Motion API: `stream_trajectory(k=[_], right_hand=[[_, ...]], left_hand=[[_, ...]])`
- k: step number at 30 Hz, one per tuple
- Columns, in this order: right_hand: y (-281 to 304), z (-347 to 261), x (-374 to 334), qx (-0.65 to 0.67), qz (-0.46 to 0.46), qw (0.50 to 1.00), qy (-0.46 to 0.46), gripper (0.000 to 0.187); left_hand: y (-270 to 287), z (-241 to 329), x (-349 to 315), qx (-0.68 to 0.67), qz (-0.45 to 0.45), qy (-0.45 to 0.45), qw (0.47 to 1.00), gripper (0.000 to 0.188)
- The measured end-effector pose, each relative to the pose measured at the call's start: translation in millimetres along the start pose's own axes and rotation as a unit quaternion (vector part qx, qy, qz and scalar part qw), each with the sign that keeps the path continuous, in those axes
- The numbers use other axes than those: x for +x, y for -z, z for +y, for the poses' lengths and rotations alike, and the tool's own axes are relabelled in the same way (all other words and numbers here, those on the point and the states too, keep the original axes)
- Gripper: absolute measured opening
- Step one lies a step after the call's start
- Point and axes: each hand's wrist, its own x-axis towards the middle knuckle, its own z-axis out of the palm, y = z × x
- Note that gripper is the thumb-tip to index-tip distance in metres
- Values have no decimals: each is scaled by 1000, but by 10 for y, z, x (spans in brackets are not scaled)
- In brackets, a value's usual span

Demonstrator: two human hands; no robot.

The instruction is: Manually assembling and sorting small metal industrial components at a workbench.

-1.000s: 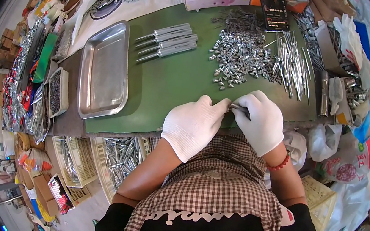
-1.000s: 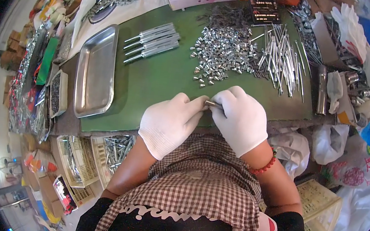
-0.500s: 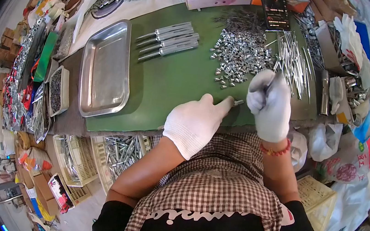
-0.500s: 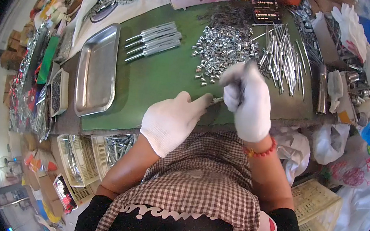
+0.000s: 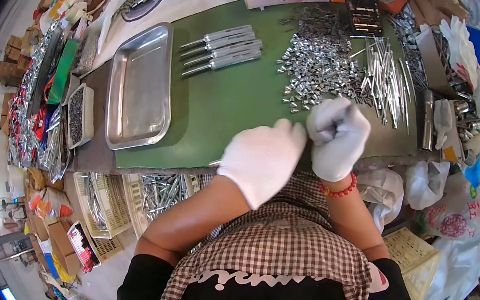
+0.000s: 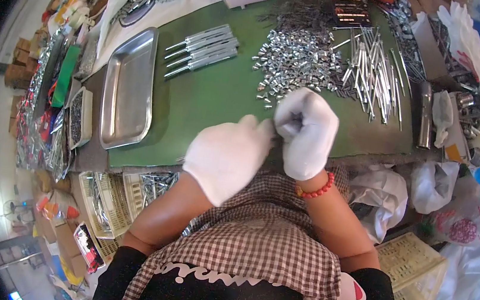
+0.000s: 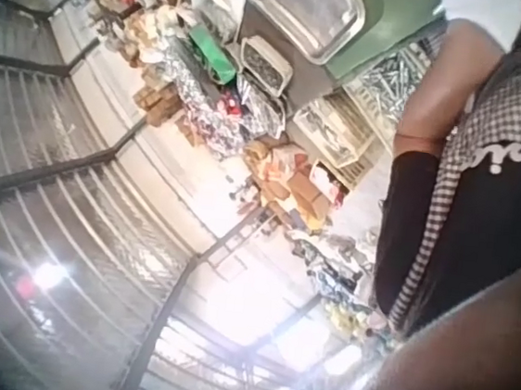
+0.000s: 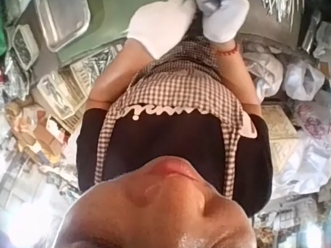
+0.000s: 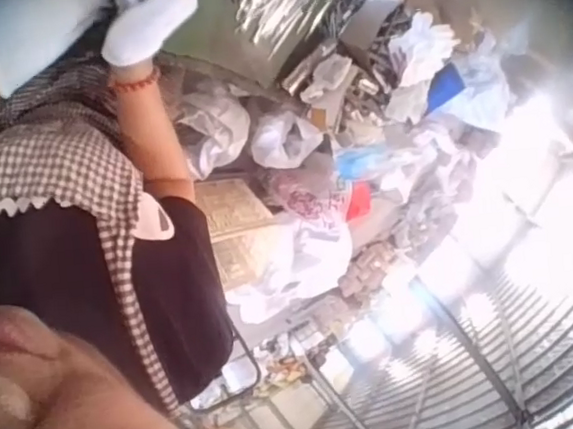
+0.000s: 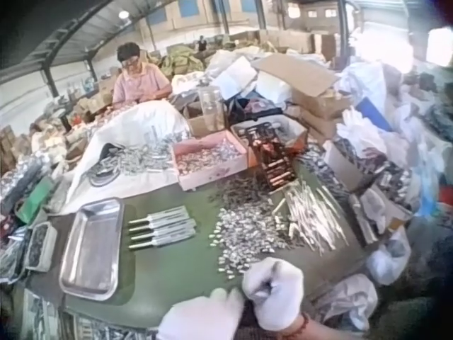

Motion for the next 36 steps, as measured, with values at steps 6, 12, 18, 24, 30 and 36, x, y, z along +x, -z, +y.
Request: stream_trajectory(k=[6,12,18,24,30,36], right_hand=[[69,-20,13,91,30,995,5,49],[135,-58,-1,161,16,985,-53,46],[152,-39,-4,126,-38,988,-76,45],[245,-34,9,119,-21,990,-74,37],[183,26,-7,-18,-58,997,-53,36],[147,-13,-110,-62,-65,991,-98,26]], left_hand=[[-174,4,56,15,34,-14,999,10],[-260,-416,-928,-50,240,129,961,20],[-1077,-943,-2505,-10,239,489,839,21],[-1044,-856,-2549,7,146,503,852,22],[-497,-679,-1888,63,305,295,903,25],[-434,-634,-1780,4,291,299,909,24]])
